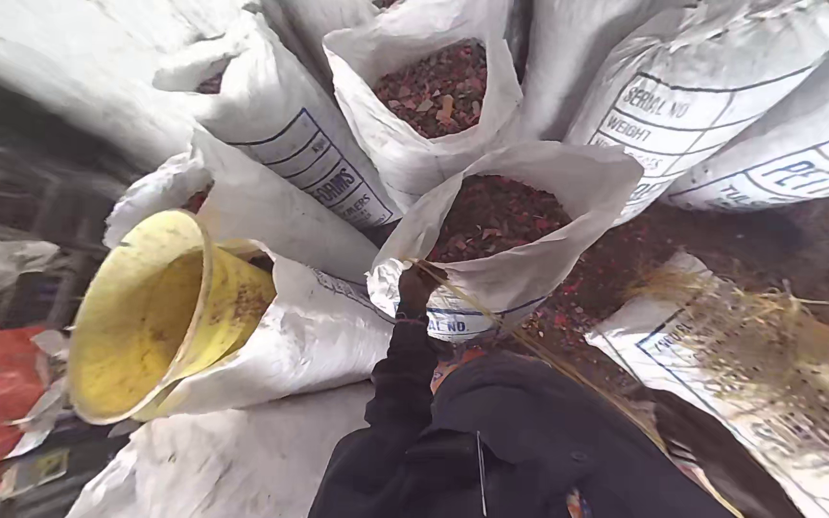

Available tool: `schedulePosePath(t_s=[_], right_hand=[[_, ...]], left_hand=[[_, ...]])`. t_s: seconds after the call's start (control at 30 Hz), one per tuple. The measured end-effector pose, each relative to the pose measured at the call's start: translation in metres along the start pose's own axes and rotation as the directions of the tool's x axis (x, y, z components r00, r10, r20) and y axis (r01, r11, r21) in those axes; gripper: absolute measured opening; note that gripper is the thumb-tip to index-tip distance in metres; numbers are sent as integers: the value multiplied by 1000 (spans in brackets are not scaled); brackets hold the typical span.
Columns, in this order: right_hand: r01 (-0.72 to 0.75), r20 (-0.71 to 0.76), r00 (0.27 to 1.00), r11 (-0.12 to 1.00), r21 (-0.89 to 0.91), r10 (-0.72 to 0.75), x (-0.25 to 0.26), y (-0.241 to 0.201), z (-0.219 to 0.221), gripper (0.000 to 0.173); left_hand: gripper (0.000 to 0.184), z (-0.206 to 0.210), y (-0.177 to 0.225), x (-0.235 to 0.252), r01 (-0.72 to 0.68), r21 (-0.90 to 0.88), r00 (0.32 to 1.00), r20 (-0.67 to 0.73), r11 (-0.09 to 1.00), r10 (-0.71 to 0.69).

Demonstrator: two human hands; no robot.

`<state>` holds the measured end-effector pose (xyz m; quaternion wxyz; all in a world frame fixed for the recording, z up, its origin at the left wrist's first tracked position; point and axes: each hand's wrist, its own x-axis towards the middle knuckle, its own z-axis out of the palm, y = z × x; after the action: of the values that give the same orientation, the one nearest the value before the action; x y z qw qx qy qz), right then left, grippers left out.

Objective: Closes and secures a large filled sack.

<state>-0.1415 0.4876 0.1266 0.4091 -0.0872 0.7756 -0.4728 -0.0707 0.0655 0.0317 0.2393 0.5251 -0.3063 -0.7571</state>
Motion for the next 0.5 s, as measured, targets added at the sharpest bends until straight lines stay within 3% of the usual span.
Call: schedulePosePath(t_s=[0.07, 0.1, 0.2, 0.33, 0.4, 0.5], right_hand=[[-236, -87, 972, 931, -278, 220, 5, -28, 38, 36], [-206, -100, 978, 915, -346, 183, 9, -20, 54, 39], [93, -49, 990, 860, -501, -136, 25, 31, 76, 42], [204, -58, 941, 695, -689, -333, 29, -26, 107, 38], [145, -60, 951, 609, -780, -303, 55, -51, 125, 40], [23, -12, 998, 499, -866, -68, 111, -82, 158, 46]], left_hand=[[28, -1, 1, -4, 11, -67, 1000, 2, 998, -10], [33, -3, -1, -3, 11, -68, 1000, 8, 998, -11], [40, -13, 1, 3, 46, -5, 997, 70, 999, -46], [40, -23, 6, 8, 109, 102, 983, 136, 989, -122], [37, -25, 6, 11, 117, 131, 979, 149, 984, -136], [32, -29, 9, 12, 132, 159, 970, 182, 978, -161]])
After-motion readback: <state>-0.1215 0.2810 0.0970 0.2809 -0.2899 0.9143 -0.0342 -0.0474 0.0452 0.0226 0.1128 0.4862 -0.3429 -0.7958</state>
